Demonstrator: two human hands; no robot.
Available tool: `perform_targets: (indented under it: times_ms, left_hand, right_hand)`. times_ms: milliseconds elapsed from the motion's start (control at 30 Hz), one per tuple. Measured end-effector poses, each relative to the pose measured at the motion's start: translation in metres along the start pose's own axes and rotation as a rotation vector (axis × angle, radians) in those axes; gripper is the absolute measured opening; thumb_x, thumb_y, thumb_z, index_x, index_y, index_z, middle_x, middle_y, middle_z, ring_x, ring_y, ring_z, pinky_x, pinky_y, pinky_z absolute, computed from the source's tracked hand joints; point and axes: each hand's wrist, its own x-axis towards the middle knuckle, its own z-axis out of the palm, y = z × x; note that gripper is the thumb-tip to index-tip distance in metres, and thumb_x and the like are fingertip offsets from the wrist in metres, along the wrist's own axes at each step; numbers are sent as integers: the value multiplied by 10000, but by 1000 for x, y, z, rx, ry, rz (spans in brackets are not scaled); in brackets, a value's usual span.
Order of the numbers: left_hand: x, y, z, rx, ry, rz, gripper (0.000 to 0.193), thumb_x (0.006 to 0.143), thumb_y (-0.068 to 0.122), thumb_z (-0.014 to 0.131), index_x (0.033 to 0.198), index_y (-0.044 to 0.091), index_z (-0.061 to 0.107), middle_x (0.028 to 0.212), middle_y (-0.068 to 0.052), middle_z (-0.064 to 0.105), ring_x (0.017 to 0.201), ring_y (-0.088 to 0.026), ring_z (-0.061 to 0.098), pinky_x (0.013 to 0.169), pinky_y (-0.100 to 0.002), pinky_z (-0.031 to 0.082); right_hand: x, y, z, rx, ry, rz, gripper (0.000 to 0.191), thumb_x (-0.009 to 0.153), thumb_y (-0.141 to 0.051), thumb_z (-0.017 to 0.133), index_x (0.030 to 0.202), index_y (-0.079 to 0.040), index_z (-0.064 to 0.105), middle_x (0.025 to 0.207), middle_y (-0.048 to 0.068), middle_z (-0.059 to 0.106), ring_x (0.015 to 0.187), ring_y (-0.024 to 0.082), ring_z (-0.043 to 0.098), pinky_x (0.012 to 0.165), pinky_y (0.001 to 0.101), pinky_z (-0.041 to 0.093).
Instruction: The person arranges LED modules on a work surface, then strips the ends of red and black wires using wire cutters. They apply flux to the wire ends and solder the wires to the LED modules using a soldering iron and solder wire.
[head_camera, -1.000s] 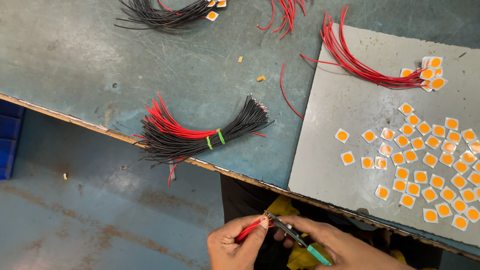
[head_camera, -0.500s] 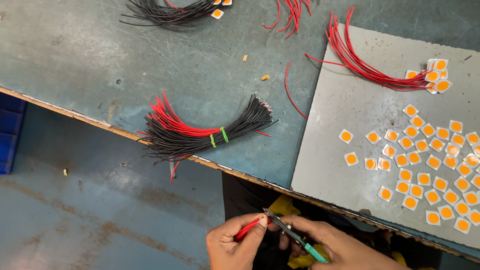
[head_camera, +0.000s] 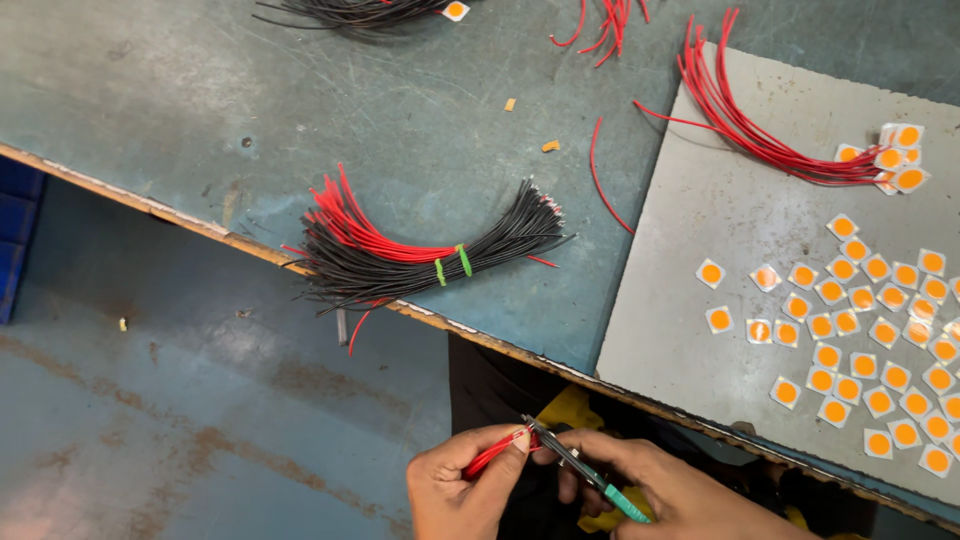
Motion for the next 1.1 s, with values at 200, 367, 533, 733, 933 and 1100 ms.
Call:
perform_targets:
  times_ms: [200,367,533,733,933,1100]
  left_hand:
    - [-5,-3,-13,-32,76,-50,143,796,4,775,906,-52,847,777,-116,832,712,-117,744,683,-262,601]
    - [-4,-7,-24,-112,78,-164,143,808,29,770,899,-59,838,741,-114,817,665,-119,734,643,-266,599]
    - [2,-9,-30,-156,49,-135,143,829,66,802,859,-70,835,694,-67,773,623,-78,665,577,-247,535]
    - [6,-5,-35,-342,3,-340,156,848,89,795,861,-66,815,515,25,547,385,-31,338,373,-257,188]
    - [7,-6,-36,-470,-66,-413,153,882,70,756,918,-75,788,460,51,443,349,-28,287,354,-261,159]
    - [7,-8,-35,-467,-58,-422,163,896,72,751,944,-83,771,476,41,468,349,-29,295,352,-259,163]
  right_hand:
    - [17,-9,5,-59,-55,-12,752,717,40,660,1452,-77,553,1027,47,628,943,120,606,840,262,499]
    - [28,-2,8,-102,-41,55,619,724,0,628,1338,-74,641,870,55,624,792,113,577,728,252,463]
    - [34,15,6,162,-149,-87,741,755,-167,694,1467,-74,512,1103,32,653,962,108,632,873,263,508]
    - [39,34,1,203,-70,124,936,680,-475,852,1463,-111,490,1067,71,666,937,150,652,878,297,519]
    - [38,39,-2,152,-84,48,858,712,-501,809,1410,-103,506,1079,63,677,937,144,658,861,298,505]
    - [37,38,-3,97,-70,46,893,714,-520,815,1455,-125,511,1077,70,687,943,153,684,874,304,527]
